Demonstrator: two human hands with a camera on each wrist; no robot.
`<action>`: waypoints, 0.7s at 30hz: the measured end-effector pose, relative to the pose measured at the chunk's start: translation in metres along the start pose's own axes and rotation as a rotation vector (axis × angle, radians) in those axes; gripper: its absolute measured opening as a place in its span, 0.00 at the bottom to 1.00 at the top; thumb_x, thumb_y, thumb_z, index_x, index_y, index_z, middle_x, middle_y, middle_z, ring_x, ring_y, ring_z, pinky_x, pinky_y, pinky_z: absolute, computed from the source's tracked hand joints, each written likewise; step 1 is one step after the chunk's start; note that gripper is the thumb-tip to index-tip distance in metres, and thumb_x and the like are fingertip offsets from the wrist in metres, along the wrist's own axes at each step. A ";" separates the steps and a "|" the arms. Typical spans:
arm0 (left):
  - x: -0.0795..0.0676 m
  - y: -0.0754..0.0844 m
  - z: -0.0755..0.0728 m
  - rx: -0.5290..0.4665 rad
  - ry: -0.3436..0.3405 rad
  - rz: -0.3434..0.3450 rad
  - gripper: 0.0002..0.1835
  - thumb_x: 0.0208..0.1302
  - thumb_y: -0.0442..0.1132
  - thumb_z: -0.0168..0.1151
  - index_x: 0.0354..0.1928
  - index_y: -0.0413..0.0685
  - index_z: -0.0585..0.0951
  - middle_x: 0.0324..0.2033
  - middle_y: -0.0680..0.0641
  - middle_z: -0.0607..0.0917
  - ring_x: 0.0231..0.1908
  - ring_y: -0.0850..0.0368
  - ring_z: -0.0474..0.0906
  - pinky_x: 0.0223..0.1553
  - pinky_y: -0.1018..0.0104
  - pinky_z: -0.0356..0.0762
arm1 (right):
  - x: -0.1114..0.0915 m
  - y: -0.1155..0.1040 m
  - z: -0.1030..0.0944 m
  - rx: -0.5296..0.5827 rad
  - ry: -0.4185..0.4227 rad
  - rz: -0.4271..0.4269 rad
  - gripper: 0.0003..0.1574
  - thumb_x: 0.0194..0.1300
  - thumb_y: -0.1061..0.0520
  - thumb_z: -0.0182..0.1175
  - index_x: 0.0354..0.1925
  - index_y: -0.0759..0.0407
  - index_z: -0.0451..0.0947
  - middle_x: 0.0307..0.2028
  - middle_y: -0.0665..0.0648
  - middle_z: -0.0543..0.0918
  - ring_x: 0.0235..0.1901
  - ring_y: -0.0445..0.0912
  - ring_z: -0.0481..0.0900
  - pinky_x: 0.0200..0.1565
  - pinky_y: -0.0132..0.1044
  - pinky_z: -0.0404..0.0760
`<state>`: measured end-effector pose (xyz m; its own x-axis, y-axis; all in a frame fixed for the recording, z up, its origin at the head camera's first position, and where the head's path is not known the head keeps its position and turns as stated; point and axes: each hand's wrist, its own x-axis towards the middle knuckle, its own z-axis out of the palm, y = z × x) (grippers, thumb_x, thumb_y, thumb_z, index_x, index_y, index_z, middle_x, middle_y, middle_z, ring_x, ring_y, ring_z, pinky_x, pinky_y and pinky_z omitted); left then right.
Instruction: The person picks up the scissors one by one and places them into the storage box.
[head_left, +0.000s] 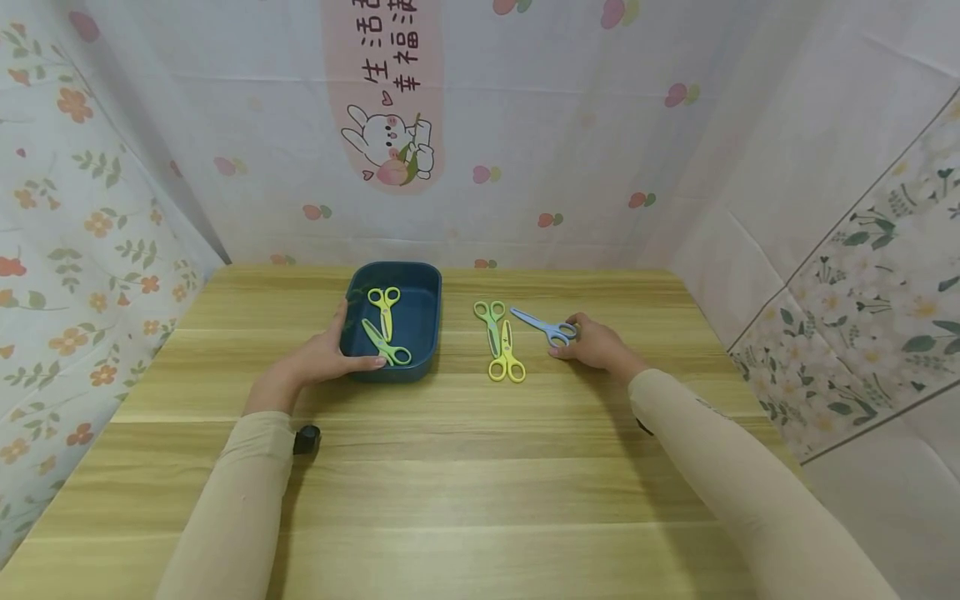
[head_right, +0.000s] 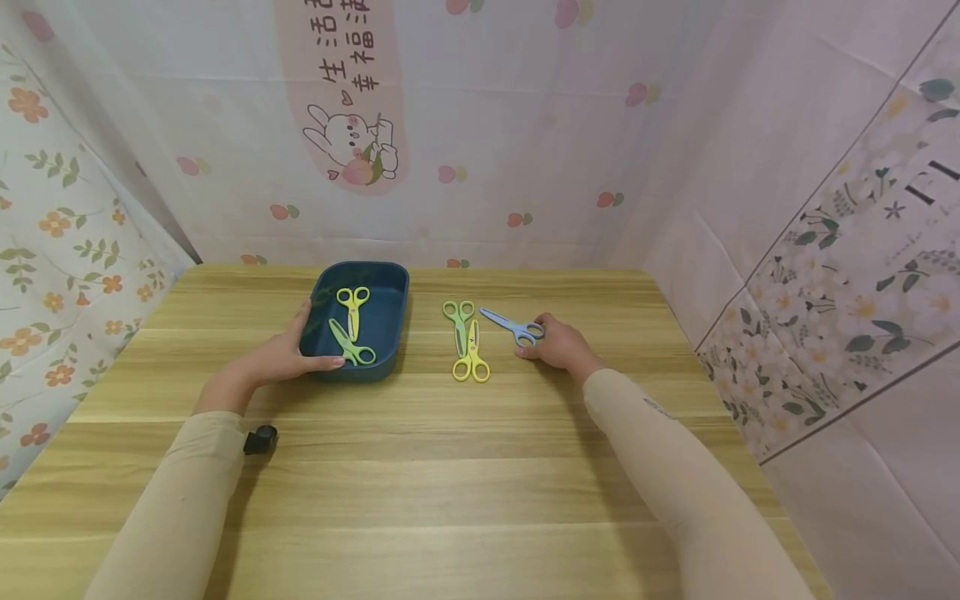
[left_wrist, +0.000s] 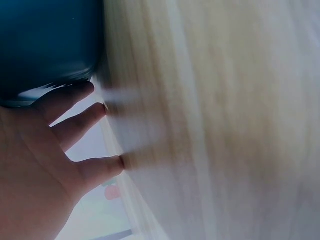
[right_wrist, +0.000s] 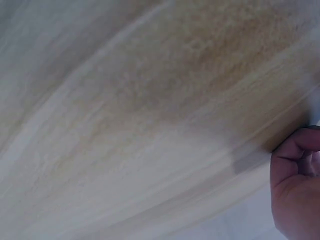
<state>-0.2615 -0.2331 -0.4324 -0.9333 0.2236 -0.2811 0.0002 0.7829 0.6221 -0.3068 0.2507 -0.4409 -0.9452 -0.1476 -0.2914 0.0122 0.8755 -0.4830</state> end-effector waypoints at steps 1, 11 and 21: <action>0.000 -0.001 0.000 0.002 0.001 0.002 0.78 0.59 0.75 0.70 0.83 0.53 0.19 0.82 0.22 0.47 0.80 0.21 0.51 0.79 0.28 0.56 | 0.000 -0.001 0.000 -0.001 -0.006 0.000 0.55 0.73 0.37 0.68 0.79 0.66 0.57 0.71 0.73 0.74 0.71 0.67 0.71 0.75 0.63 0.68; -0.001 -0.001 -0.002 0.012 -0.002 0.006 0.79 0.58 0.75 0.69 0.83 0.51 0.19 0.82 0.21 0.47 0.80 0.20 0.52 0.78 0.28 0.57 | 0.000 0.000 0.000 -0.060 -0.002 -0.035 0.52 0.77 0.38 0.63 0.78 0.71 0.56 0.50 0.63 0.78 0.48 0.55 0.74 0.59 0.54 0.77; 0.000 -0.002 -0.001 0.005 -0.014 0.010 0.79 0.58 0.76 0.69 0.83 0.52 0.19 0.82 0.22 0.46 0.81 0.21 0.51 0.78 0.28 0.57 | -0.002 0.004 -0.004 -0.047 -0.022 -0.079 0.51 0.79 0.38 0.59 0.77 0.75 0.58 0.67 0.77 0.76 0.64 0.63 0.76 0.68 0.61 0.75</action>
<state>-0.2614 -0.2352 -0.4332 -0.9281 0.2396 -0.2850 0.0114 0.7834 0.6214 -0.3065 0.2561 -0.4386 -0.9352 -0.2268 -0.2721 -0.0779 0.8811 -0.4665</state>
